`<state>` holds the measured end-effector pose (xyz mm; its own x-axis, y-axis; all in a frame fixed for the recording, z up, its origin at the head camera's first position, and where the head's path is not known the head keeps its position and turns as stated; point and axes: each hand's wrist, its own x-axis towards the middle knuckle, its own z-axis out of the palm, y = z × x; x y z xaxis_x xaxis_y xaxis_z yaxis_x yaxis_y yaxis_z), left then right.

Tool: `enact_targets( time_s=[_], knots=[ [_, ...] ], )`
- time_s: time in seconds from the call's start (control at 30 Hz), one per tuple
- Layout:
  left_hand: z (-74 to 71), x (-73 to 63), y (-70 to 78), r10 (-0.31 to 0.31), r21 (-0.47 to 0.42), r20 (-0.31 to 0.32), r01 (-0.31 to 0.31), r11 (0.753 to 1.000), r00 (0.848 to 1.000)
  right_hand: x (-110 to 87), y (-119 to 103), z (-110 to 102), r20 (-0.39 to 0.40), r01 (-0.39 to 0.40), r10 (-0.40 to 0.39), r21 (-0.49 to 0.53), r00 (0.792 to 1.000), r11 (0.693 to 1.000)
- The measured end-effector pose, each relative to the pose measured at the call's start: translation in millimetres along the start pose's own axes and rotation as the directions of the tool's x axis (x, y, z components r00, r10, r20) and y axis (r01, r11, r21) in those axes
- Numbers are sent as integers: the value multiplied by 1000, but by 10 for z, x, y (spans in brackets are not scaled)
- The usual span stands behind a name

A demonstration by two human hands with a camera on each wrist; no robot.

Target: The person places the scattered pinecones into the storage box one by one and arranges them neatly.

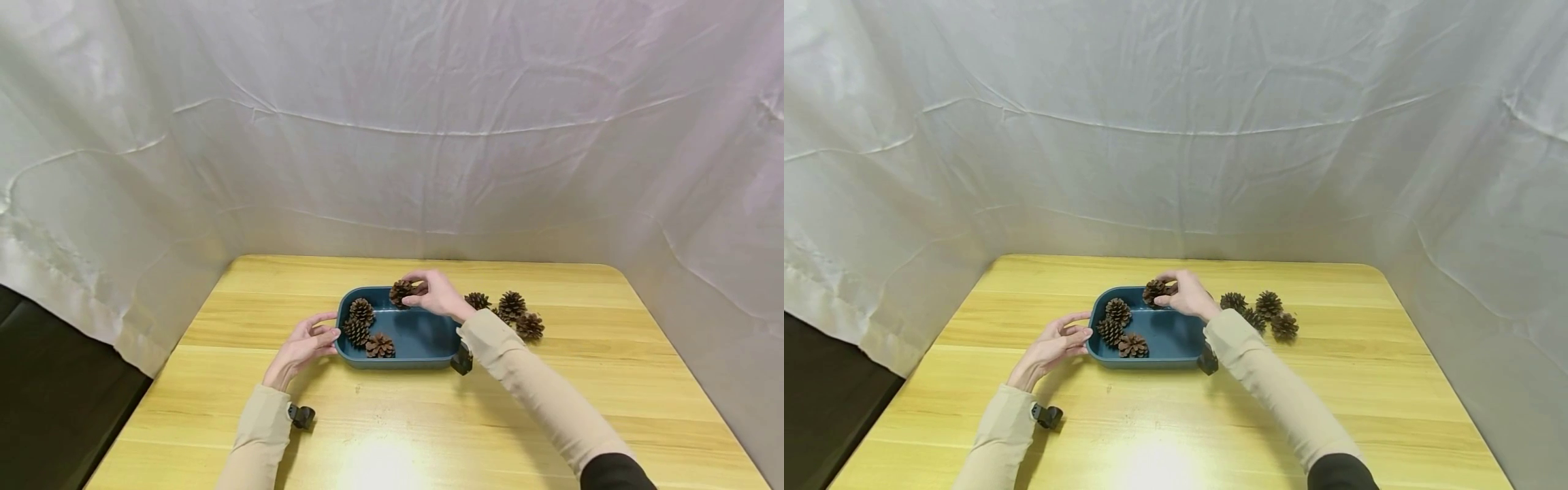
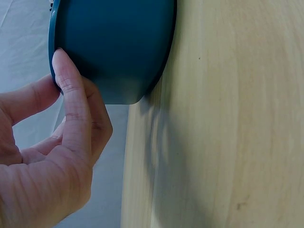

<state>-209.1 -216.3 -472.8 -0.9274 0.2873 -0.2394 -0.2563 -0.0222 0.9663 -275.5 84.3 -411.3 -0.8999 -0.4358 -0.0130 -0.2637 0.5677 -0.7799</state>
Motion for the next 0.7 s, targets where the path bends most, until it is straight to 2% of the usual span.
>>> enact_targets(
  time_s=[0.3, 0.7],
  knots=[
    [8, 3, -5, 3, -10, 0, -3, 1000, 1000, 55, 35, 115, 13, -21, 20, 37, 1000, 999],
    [11, 1, -10, 8, -14, -1, -8, 1000, 1000, 98, 46, 253, 1, -107, 107, 47, 994, 993]
  ],
)
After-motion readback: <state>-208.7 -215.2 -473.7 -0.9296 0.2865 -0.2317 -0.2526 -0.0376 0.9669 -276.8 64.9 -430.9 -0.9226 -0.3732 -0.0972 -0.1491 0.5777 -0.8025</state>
